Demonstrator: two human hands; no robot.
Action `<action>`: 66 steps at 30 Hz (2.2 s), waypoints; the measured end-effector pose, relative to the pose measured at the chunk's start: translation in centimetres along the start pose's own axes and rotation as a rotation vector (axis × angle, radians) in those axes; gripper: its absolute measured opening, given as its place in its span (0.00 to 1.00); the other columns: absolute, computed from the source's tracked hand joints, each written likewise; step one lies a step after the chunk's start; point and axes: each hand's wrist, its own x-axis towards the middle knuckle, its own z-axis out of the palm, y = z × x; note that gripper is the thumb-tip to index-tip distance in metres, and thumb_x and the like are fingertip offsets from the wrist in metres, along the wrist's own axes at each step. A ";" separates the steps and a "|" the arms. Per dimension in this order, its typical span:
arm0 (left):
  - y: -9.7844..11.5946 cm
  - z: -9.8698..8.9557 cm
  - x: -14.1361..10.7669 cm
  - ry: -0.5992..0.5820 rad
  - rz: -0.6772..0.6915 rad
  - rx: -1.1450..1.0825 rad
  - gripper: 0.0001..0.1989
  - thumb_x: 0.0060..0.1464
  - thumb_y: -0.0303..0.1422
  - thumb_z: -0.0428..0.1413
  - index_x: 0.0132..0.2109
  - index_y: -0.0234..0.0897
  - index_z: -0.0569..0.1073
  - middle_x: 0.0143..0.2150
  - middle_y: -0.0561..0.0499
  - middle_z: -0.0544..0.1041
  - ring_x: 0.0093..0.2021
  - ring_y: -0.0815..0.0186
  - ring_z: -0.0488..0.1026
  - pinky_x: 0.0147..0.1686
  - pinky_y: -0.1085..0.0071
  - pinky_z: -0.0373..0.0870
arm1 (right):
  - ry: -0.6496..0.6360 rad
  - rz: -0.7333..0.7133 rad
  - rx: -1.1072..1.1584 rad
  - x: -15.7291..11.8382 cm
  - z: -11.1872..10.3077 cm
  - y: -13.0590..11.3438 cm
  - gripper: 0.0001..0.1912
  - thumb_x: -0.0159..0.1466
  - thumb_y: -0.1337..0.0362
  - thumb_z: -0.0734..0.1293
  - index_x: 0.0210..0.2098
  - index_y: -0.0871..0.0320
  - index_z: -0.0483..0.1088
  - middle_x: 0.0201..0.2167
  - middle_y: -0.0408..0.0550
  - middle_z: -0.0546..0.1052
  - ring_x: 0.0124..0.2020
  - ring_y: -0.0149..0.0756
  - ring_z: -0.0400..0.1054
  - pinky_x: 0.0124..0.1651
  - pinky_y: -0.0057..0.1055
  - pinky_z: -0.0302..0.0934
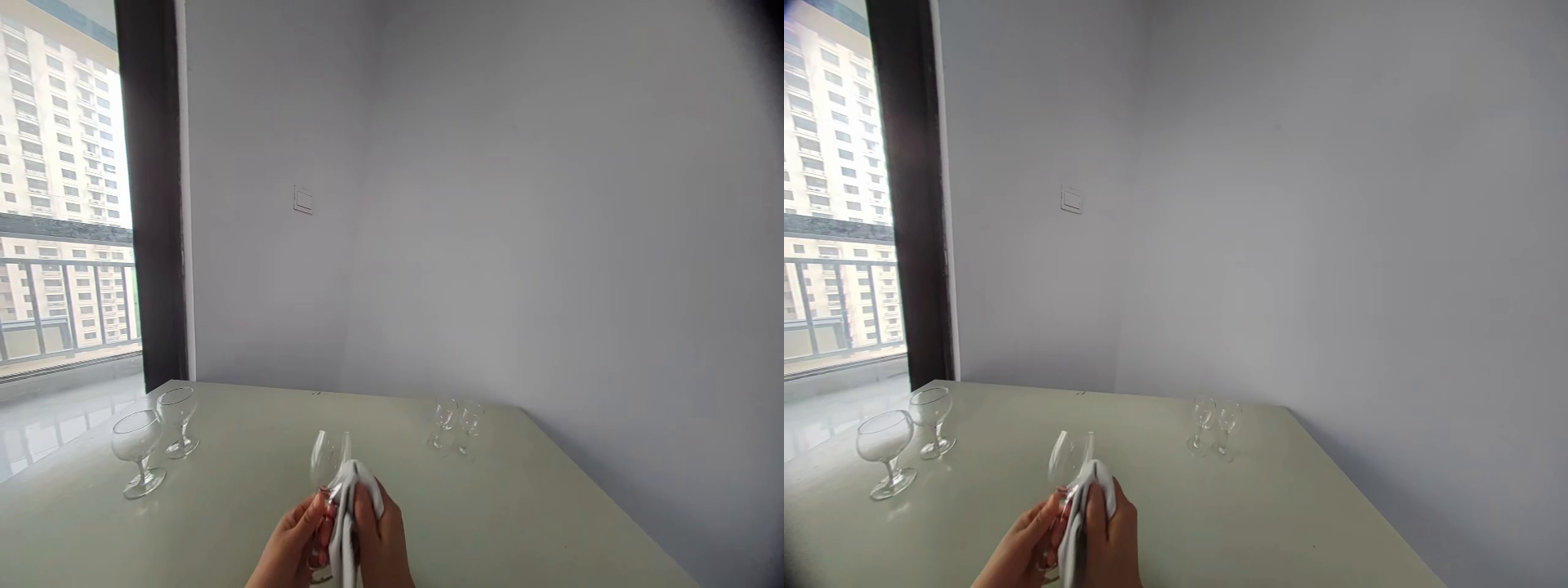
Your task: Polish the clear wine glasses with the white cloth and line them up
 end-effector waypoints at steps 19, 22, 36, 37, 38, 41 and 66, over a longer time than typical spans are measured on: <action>1.7 0.3 -1.9 0.211 0.326 0.460 0.26 0.49 0.56 0.44 0.29 0.40 0.73 0.24 0.53 0.73 0.29 0.63 0.67 0.32 0.72 0.65 | -0.215 -0.474 -0.994 -1.6 1.5 -0.4 0.16 0.47 0.64 0.67 0.37 0.46 0.72 0.32 0.44 0.71 0.23 0.35 0.67 0.22 0.27 0.57; 1.0 -0.2 -1.2 0.193 0.333 0.446 0.25 0.51 0.54 0.44 0.28 0.39 0.72 0.23 0.54 0.71 0.25 0.67 0.64 0.27 0.74 0.62 | -0.387 -0.284 -0.866 -1.2 0.3 -1.9 0.13 0.47 0.66 0.65 0.32 0.46 0.74 0.30 0.41 0.70 0.21 0.29 0.64 0.23 0.24 0.54; 1.1 0.5 -0.5 0.137 0.017 -0.105 0.18 0.41 0.43 0.62 0.38 0.38 0.76 0.25 0.53 0.75 0.26 0.67 0.71 0.29 0.73 0.67 | -0.247 -0.246 -0.389 -0.5 0.4 -1.4 0.15 0.57 0.68 0.58 0.43 0.55 0.69 0.36 0.49 0.74 0.38 0.37 0.69 0.40 0.29 0.61; 1.2 0.4 -0.6 0.120 -0.002 -0.123 0.19 0.43 0.43 0.61 0.41 0.38 0.76 0.26 0.52 0.76 0.26 0.67 0.71 0.30 0.72 0.68 | -0.239 -0.251 -0.430 -0.6 0.7 -1.2 0.15 0.56 0.69 0.59 0.42 0.56 0.69 0.35 0.49 0.74 0.36 0.37 0.69 0.38 0.28 0.61; 1.4 0.3 -0.6 0.109 -0.017 -0.129 0.19 0.44 0.44 0.60 0.42 0.39 0.76 0.27 0.52 0.76 0.27 0.66 0.72 0.31 0.72 0.69 | -0.236 -0.244 -0.466 -0.7 0.8 -1.1 0.14 0.55 0.69 0.59 0.40 0.57 0.69 0.33 0.49 0.74 0.33 0.37 0.69 0.36 0.28 0.61; 2.1 0.3 -0.7 0.097 -0.035 -0.092 0.18 0.44 0.42 0.61 0.42 0.39 0.77 0.36 0.50 0.78 0.34 0.64 0.73 0.33 0.72 0.70 | -0.282 -0.141 -0.484 -0.3 0.2 -1.8 0.09 0.51 0.72 0.59 0.30 0.56 0.69 0.26 0.44 0.71 0.28 0.33 0.66 0.31 0.26 0.58; 1.6 -2.1 0.5 0.129 -0.101 -0.284 0.14 0.48 0.43 0.58 0.31 0.35 0.73 0.24 0.55 0.71 0.20 0.73 0.65 0.22 0.75 0.62 | -0.220 -0.297 -0.252 -0.4 0.8 -0.1 0.17 0.58 0.59 0.60 0.45 0.53 0.68 0.35 0.48 0.73 0.27 0.34 0.69 0.29 0.27 0.64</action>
